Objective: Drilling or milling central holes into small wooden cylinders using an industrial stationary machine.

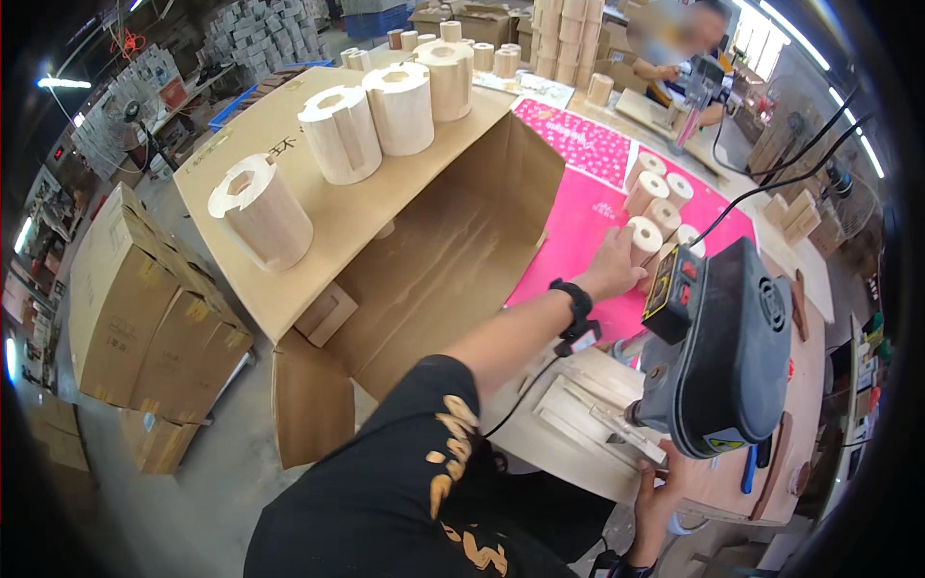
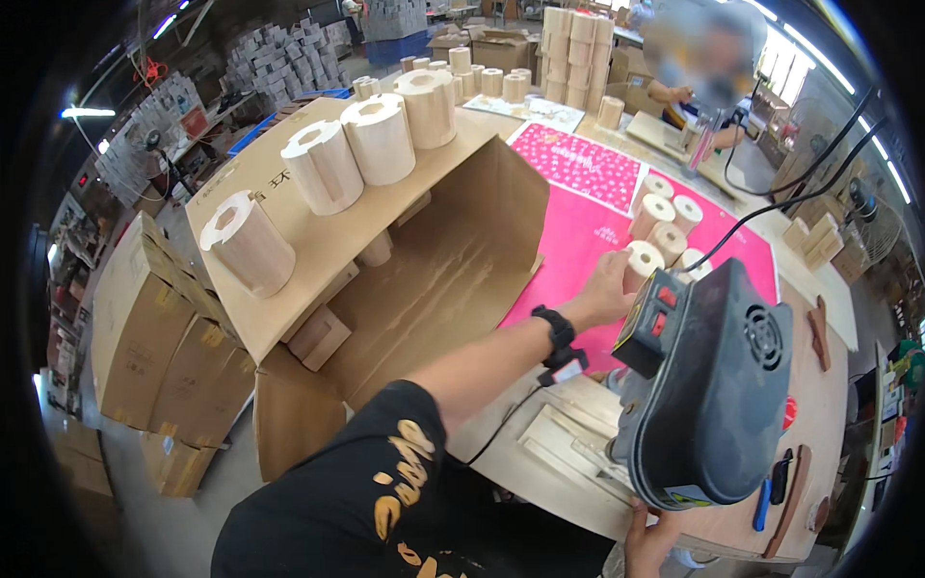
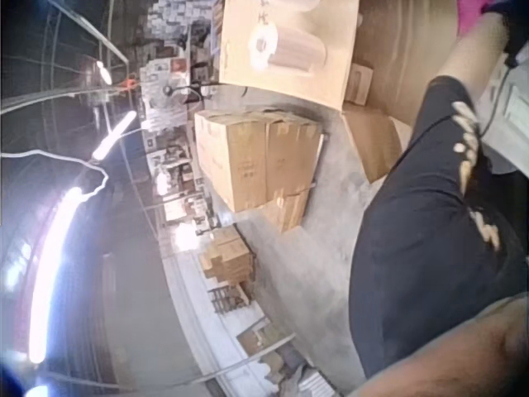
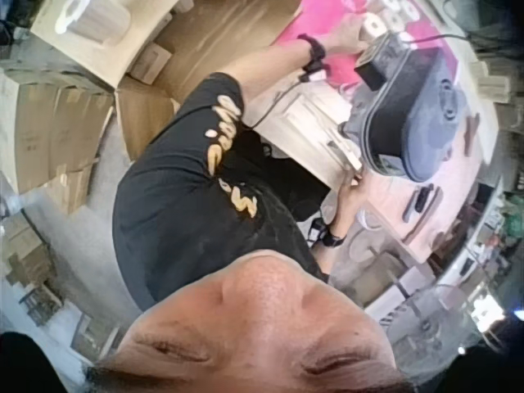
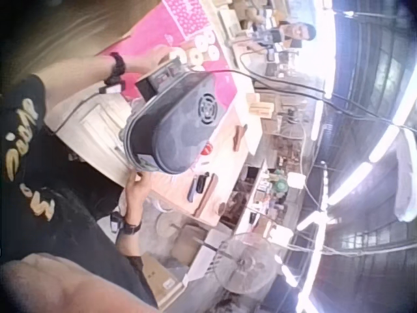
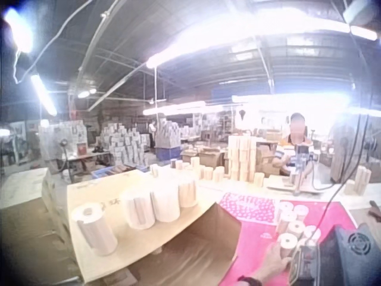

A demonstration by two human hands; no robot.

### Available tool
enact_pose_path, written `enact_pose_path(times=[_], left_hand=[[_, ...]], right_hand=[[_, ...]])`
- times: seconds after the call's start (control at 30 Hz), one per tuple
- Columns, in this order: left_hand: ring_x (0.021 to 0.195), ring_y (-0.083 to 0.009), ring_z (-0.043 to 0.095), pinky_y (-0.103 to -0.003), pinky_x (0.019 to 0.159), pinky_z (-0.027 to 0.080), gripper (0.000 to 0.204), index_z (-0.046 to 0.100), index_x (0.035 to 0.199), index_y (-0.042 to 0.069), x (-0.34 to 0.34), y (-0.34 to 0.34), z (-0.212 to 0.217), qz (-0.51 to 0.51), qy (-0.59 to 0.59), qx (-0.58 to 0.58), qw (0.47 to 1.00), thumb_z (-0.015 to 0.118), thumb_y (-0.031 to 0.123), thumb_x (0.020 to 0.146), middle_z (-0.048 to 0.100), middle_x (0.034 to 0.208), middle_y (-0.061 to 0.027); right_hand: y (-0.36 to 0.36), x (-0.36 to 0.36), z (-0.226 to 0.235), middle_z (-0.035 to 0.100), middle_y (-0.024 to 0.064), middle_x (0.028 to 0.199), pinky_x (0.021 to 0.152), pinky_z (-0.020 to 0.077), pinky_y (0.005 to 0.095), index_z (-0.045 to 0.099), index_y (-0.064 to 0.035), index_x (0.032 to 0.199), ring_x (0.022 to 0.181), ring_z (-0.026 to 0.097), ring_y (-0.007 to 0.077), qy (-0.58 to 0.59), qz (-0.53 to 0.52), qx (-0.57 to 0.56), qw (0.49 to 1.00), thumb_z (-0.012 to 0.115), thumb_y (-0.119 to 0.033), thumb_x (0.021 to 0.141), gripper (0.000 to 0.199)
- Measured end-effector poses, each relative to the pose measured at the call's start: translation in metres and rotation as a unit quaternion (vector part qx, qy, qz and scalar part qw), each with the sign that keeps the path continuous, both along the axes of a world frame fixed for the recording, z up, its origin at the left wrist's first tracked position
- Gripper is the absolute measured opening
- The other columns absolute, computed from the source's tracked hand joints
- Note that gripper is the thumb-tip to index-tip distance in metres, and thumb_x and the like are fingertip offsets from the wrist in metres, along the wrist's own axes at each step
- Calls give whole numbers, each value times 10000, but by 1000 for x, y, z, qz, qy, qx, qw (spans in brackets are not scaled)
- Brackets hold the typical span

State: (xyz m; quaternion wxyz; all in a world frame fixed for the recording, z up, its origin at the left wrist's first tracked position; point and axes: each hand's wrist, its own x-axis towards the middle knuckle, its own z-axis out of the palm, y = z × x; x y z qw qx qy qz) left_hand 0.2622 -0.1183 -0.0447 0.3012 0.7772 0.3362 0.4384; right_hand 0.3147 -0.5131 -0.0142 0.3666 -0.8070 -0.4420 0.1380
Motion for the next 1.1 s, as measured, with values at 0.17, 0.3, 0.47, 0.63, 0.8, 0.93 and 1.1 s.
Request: enact_pose_path(times=[0.17, 0.3, 0.47, 0.63, 0.8, 0.93, 1.1], left_hand=[[1031, -336, 625, -476, 874, 506, 396, 656, 1125, 86, -161, -3, 33, 60, 325, 103, 938, 728, 284, 790, 668, 1087, -168], [1140, -409, 574, -556, 1069, 331, 491, 609, 1189, -28, -299, -40, 56, 331, 415, 11, 848, 710, 252, 799, 638, 1205, -225], [1257, -428, 504, -597, 1168, 131, 526, 571, 1283, -52, -326, -94, 45, 307, 659, -53, 685, 638, 248, 857, 608, 1293, -243], [1333, -380, 419, -627, 1110, 232, 547, 502, 1412, 80, -309, -105, 60, 209, 574, -85, 787, 564, 245, 894, 608, 1273, -240], [1318, -395, 405, -554, 1099, 285, 563, 508, 1396, 56, -328, -120, 54, 293, 634, 1, 716, 595, 268, 882, 445, 1450, -219], [1306, -402, 389, -500, 1080, 314, 550, 521, 1372, 25, -341, -111, 41, 322, 672, 19, 667, 597, 270, 886, 400, 1462, -226], [1292, -399, 396, -490, 1052, 332, 443, 563, 1322, 50, -336, -94, 40, 310, 672, -12, 673, 541, 178, 899, 449, 1375, -235]], right_hand=[[2, 0, 6, 601, 172, 1237, 837, 515, 338, 566, 6, 1286, 1025, 630, 258, -88, 61, 37, 994, 661, -50, 901, 401], [5, -3, 5, 612, 167, 1150, 814, 509, 329, 582, -2, 1265, 974, 630, 258, -66, 53, 58, 995, 636, -52, 907, 365], [6, -5, 5, 618, 158, 1127, 780, 500, 325, 590, -4, 1230, 933, 628, 252, -39, 56, 69, 995, 631, -34, 895, 339], [5, -3, 5, 616, 151, 1091, 772, 496, 324, 596, -1, 1201, 916, 625, 247, -81, 72, 104, 989, 632, -11, 877, 326], [1, -5, 8, 611, 161, 1087, 843, 481, 365, 609, -19, 1165, 970, 599, 332, -17, 55, 116, 992, 667, -11, 851, 320], [0, -6, 17, 606, 162, 1078, 816, 483, 359, 618, -23, 1155, 934, 600, 316, 4, 44, 94, 995, 676, -4, 838, 323], [-1, 0, 30, 598, 161, 972, 758, 485, 365, 632, -21, 1116, 845, 614, 315, -8, 72, 76, 994, 697, -1, 813, 310]])
